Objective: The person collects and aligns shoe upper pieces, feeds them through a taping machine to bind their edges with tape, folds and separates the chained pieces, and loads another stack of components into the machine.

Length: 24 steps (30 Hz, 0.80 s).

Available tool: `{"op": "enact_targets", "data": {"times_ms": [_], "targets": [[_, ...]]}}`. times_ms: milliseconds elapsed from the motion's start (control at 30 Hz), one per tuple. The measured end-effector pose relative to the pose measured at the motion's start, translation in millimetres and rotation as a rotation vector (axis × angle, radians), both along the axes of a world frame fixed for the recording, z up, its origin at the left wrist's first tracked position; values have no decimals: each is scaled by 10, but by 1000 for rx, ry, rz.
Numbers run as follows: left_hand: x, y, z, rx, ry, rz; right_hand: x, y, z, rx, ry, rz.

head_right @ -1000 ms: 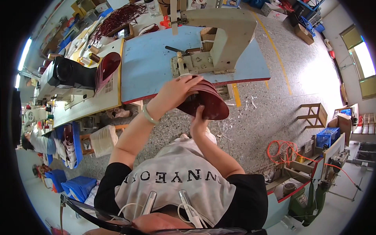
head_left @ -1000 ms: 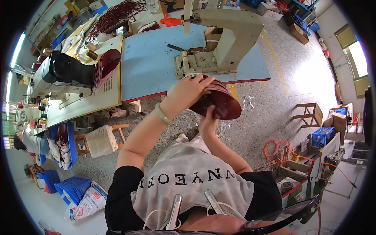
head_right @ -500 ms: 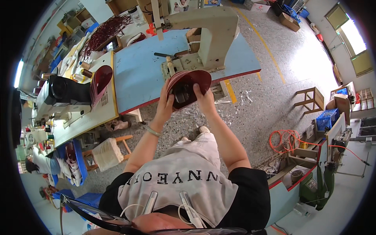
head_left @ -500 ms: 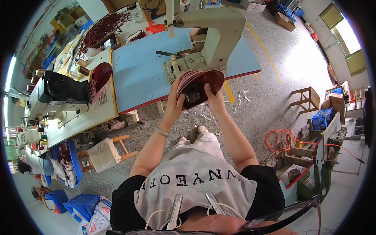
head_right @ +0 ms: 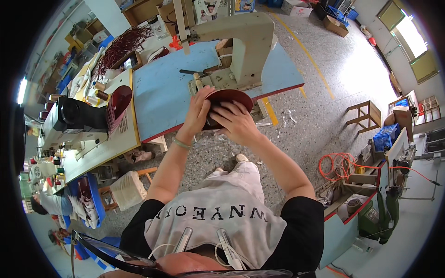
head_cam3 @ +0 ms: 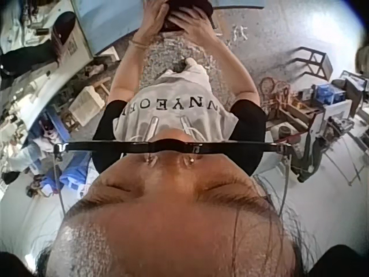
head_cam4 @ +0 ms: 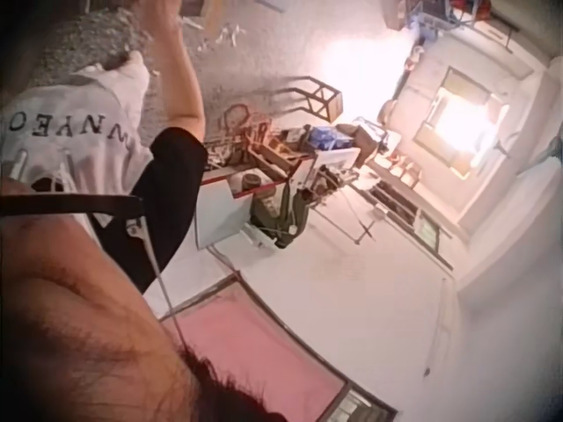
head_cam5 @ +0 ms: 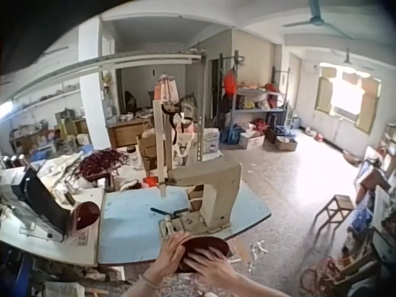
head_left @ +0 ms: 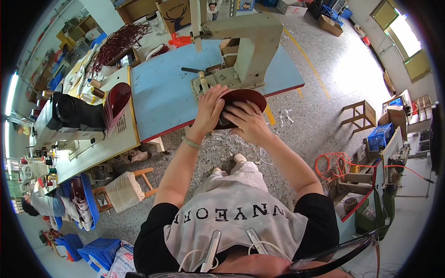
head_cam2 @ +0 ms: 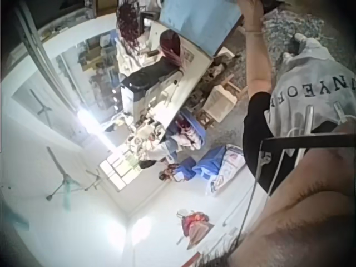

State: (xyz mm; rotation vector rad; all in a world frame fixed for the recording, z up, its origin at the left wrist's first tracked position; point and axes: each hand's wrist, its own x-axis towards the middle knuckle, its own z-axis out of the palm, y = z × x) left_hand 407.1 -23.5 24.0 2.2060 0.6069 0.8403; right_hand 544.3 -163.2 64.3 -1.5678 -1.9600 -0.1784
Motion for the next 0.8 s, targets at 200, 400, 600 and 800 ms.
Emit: {"op": "enact_targets", "data": {"times_ms": [200,400,600,800], "targets": [[333,256,183,-92,89,-102,289,243,-224,-34,-35,5],[421,454,276,-299,287,-88,341,409,-183,15,8,82],[225,951,587,-736,34,-23,545,1047,291,4,54,116],[40,1246,606,-854,-215,105,726,1636,372,-81,143,100]]}}
